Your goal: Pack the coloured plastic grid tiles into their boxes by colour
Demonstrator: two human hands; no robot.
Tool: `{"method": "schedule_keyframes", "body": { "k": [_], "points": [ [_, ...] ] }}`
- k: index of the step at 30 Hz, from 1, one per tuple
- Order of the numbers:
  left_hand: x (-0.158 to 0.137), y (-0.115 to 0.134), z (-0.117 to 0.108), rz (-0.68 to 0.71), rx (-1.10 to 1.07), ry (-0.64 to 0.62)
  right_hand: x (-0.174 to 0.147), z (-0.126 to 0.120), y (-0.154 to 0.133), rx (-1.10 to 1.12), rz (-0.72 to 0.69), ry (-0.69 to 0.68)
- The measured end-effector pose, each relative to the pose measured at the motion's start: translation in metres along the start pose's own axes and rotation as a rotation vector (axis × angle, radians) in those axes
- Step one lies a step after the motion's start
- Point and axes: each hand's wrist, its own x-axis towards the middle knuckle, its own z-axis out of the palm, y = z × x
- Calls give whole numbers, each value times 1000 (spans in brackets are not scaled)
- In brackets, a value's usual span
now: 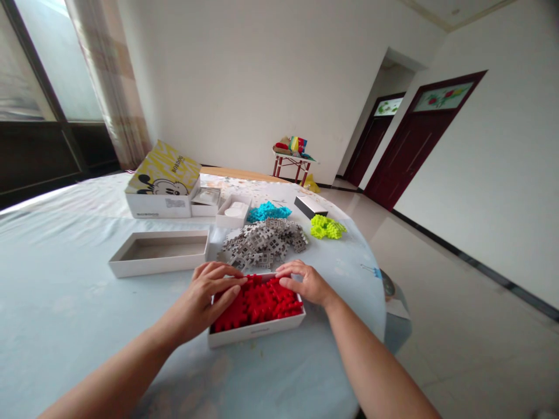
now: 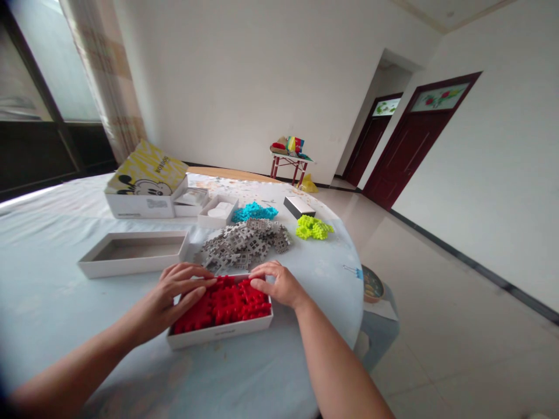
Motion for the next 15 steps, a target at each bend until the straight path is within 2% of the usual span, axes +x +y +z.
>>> {"method": "schedule_keyframes", "body": {
  "k": [3, 7, 11, 15],
  "points": [
    [0, -2, 8, -14, -62, 41, 0, -4, 4, 53, 49, 76],
    [-1, -1, 13, -53, -105, 35, -1, -8, 6, 110, 110, 120],
    [-4, 3, 9, -116, -178, 26, 0, -8, 5, 124, 112, 113],
    [-6, 2, 1, -227, -343, 59, 0, -12, 4, 113, 94, 115]
  ]
}}
